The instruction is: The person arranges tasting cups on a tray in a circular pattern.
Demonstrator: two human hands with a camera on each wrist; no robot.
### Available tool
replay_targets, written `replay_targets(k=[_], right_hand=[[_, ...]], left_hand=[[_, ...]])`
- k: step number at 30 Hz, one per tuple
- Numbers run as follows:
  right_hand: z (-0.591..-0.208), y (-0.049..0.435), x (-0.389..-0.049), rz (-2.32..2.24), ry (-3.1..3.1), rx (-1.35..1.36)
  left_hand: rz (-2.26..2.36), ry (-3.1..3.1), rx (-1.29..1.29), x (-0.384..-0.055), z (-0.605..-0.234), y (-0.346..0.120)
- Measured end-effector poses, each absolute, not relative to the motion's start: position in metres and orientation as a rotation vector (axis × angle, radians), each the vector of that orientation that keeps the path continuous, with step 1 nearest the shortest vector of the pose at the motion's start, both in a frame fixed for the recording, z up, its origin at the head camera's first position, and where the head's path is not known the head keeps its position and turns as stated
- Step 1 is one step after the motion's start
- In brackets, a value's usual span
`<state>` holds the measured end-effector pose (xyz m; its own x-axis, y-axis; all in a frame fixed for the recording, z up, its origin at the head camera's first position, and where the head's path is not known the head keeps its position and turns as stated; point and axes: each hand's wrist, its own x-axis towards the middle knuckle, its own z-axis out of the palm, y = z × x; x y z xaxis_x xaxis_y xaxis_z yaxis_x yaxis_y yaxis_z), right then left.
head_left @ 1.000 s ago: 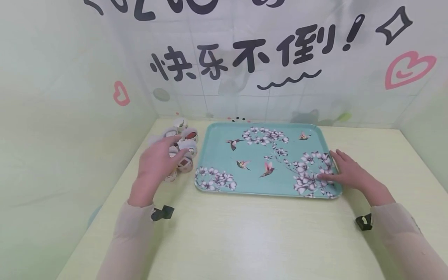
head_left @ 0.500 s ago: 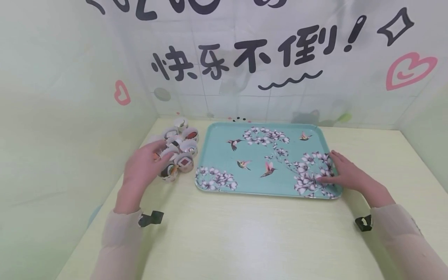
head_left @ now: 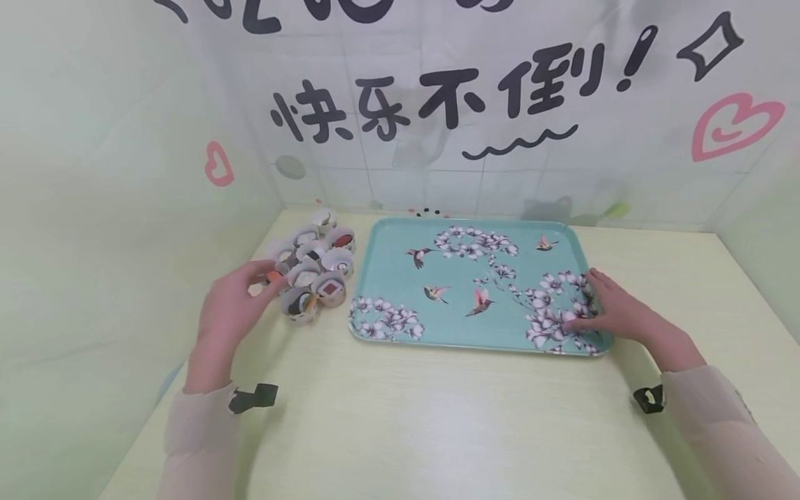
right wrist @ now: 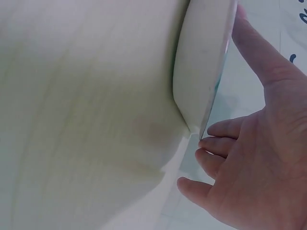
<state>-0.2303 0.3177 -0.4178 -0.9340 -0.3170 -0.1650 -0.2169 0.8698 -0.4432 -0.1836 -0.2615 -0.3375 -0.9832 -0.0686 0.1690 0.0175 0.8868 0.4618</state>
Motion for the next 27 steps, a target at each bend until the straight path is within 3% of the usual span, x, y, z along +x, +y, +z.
replay_targets(k=[27], right_hand=[[-0.415, 0.311, -0.227, -0.577, 2.774, -0.344]], left_hand=[[-1.034, -2.818, 0.195, -0.163, -0.362, -0.3]])
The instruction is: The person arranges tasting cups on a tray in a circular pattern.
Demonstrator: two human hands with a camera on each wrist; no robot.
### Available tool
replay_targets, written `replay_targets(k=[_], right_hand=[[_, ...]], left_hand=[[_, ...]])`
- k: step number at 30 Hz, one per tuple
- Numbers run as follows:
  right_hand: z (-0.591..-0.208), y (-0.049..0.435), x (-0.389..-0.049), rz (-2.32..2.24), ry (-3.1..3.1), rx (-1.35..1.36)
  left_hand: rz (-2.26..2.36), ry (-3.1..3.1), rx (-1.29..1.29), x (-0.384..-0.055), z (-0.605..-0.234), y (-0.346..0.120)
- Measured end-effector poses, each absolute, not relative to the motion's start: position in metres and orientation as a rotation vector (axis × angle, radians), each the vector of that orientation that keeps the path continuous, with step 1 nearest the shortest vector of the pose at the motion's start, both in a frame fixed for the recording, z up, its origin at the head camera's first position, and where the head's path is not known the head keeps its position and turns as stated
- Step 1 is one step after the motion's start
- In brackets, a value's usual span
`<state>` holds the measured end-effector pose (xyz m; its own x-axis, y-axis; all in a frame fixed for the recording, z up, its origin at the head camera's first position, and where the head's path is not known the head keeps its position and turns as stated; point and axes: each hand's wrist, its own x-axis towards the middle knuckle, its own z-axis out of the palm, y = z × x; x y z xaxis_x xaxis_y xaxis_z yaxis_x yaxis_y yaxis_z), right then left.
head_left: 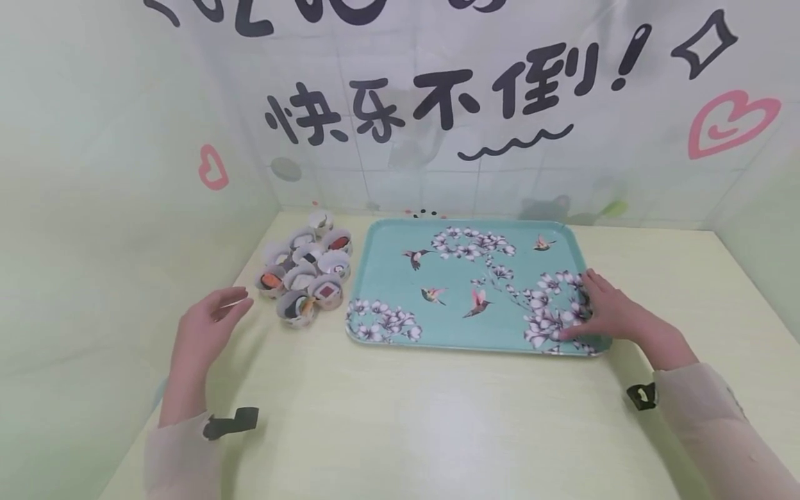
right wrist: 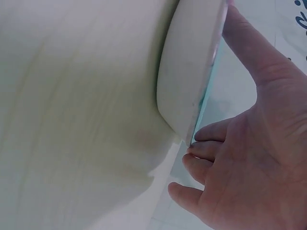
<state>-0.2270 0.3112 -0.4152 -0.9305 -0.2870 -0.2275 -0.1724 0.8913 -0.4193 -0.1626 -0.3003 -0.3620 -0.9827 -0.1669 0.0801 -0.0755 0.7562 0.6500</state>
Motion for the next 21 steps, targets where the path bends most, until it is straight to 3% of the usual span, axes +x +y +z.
replay_targets(k=[21], right_hand=[[-0.417, 0.31, -0.226, -0.605, 2.759, -0.379]], left_hand=[[-1.25, -2.86, 0.173, -0.171, -0.401, -0.306]])
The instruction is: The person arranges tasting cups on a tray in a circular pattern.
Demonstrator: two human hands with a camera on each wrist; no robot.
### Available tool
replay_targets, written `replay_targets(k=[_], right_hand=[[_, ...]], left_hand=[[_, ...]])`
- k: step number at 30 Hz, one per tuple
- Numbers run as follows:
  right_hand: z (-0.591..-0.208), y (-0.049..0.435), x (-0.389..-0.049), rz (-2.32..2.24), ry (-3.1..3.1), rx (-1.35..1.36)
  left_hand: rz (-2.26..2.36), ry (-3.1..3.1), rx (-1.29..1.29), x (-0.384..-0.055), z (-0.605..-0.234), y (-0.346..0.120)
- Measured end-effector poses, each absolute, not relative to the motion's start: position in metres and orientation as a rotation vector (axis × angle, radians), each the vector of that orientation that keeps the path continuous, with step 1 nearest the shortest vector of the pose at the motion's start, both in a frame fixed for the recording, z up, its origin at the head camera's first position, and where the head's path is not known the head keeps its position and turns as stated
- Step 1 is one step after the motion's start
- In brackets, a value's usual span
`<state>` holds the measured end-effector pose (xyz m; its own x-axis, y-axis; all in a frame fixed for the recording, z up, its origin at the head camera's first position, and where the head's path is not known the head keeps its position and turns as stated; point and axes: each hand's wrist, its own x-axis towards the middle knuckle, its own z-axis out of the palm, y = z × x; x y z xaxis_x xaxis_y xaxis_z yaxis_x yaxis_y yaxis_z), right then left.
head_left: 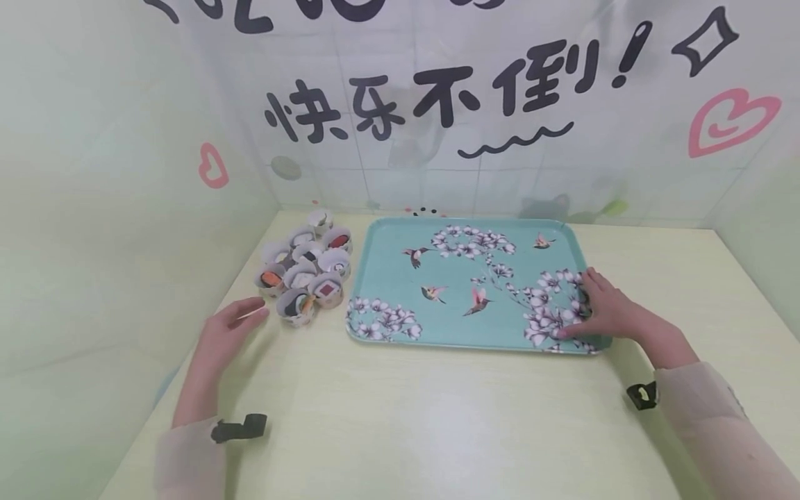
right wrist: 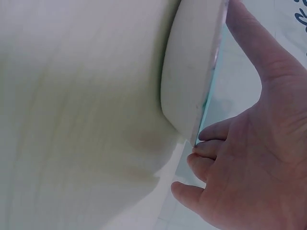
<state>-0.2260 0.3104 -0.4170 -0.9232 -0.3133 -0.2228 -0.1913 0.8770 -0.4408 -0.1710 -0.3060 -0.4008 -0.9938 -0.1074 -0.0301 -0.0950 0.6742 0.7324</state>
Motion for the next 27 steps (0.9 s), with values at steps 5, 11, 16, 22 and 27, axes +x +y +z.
replay_targets(k=[5, 11, 16, 22, 27], right_hand=[[-0.419, 0.31, -0.223, -0.615, 2.763, -0.379], [-0.42, 0.307, -0.22, -0.591, 2.768, -0.376], [-0.419, 0.305, -0.218, -0.566, 2.776, -0.392], [-0.416, 0.302, -0.216, -0.498, 2.803, -0.401], [-0.414, 0.3, -0.216, -0.46, 2.82, -0.422]], left_hand=[[-1.339, -2.863, 0.17, -0.174, -0.406, -0.302], [-1.454, -2.853, 0.124, -0.176, -0.412, -0.299], [-1.474, -2.866, 0.104, -0.178, -0.414, -0.297], [-1.52, -2.878, 0.077, -0.182, -0.413, -0.292], [-1.523, -2.895, 0.089, -0.183, -0.413, -0.289]])
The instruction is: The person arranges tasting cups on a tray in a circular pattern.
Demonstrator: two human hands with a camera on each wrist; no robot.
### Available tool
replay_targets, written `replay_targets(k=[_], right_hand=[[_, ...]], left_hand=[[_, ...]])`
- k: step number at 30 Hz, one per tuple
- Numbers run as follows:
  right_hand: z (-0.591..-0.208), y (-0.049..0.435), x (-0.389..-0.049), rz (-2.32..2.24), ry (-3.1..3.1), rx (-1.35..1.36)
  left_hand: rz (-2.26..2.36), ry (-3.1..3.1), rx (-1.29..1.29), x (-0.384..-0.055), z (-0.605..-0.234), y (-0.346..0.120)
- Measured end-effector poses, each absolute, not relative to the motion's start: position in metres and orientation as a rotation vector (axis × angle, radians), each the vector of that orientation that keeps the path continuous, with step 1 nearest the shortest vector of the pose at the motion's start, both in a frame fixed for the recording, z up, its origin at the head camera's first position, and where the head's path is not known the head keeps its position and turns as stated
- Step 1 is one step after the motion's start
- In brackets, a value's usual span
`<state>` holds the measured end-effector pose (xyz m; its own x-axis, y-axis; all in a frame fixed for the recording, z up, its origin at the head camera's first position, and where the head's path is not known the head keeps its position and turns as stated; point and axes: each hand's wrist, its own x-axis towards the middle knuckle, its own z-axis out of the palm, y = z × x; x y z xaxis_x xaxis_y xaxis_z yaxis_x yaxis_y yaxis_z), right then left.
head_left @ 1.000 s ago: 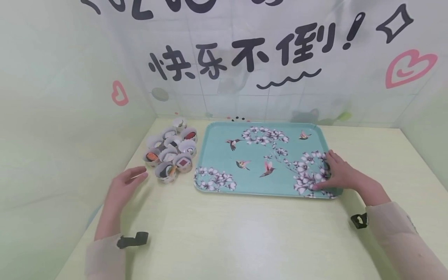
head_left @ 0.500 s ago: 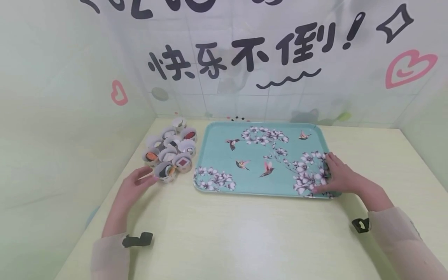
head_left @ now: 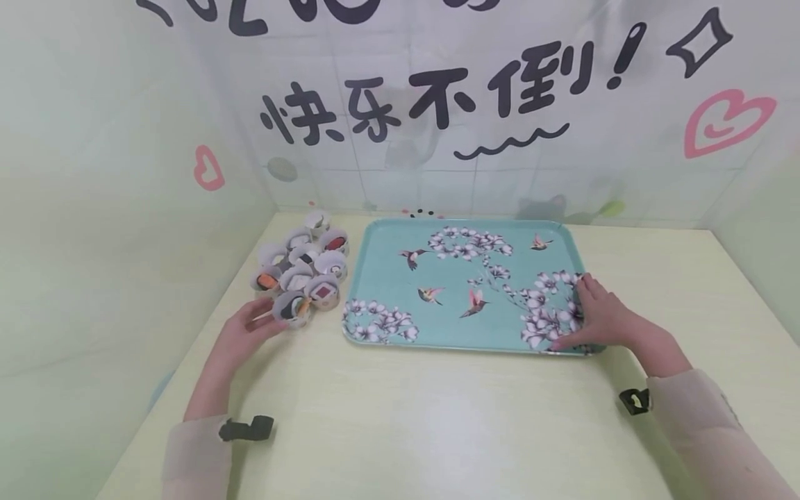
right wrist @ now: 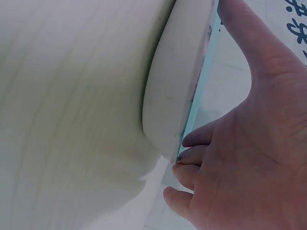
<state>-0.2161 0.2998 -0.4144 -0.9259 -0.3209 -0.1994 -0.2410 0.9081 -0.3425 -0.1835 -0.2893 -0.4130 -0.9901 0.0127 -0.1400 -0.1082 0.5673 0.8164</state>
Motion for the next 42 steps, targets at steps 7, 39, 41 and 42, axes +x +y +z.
replay_targets(k=[7, 39, 41, 42], right_hand=[[-0.414, 0.298, -0.215, -0.425, 2.829, -0.407], [-0.416, 0.297, -0.215, -0.438, 2.809, -0.38], [-0.416, 0.298, -0.215, -0.444, 2.804, -0.395], [-0.415, 0.298, -0.215, -0.447, 2.8, -0.399]], left_hand=[[1.419, 2.661, -0.079, -0.188, -0.416, -0.287], [1.323, 2.78, -0.106, -0.204, -0.428, -0.278], [1.309, 2.791, -0.108, -0.204, -0.428, -0.277], [1.301, 2.796, -0.112, -0.204, -0.428, -0.276]])
